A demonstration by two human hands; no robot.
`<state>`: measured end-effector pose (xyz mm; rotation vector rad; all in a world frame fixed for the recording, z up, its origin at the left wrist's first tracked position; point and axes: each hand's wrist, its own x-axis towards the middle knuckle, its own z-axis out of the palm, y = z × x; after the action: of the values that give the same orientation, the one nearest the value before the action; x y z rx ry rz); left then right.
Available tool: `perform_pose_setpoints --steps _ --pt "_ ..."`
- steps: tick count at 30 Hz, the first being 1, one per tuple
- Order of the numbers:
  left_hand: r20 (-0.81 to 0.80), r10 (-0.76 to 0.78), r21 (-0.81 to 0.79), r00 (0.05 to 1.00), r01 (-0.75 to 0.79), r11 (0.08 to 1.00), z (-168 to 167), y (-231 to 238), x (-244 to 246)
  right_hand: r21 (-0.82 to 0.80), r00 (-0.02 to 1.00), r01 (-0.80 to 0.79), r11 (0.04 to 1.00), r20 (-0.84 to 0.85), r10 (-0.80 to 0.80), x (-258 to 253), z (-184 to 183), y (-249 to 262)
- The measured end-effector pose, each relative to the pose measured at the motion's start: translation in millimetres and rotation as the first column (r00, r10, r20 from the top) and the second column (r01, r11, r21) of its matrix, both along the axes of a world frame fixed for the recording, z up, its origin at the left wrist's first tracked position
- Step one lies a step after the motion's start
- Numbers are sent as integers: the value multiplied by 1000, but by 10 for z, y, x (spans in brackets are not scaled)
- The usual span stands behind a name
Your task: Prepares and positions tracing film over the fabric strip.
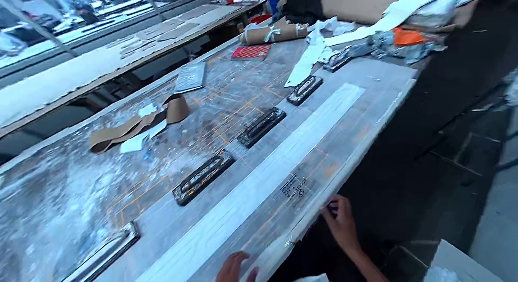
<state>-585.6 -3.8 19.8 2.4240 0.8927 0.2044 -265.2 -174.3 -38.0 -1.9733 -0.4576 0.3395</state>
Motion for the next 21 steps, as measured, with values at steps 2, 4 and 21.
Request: perform_pose_setpoints --steps 2,4,21 --pt "-50 -65 65 997 68 996 -30 -193 256 83 942 174 981 -303 -142 76 -162 -35" --pt "-57 -100 124 993 106 987 -74 -311 430 122 755 284 951 -640 -143 93 -239 -23" --pt "8 130 383 991 -123 915 -430 -644 214 -45 703 -124 991 -709 56 -98 37 35"
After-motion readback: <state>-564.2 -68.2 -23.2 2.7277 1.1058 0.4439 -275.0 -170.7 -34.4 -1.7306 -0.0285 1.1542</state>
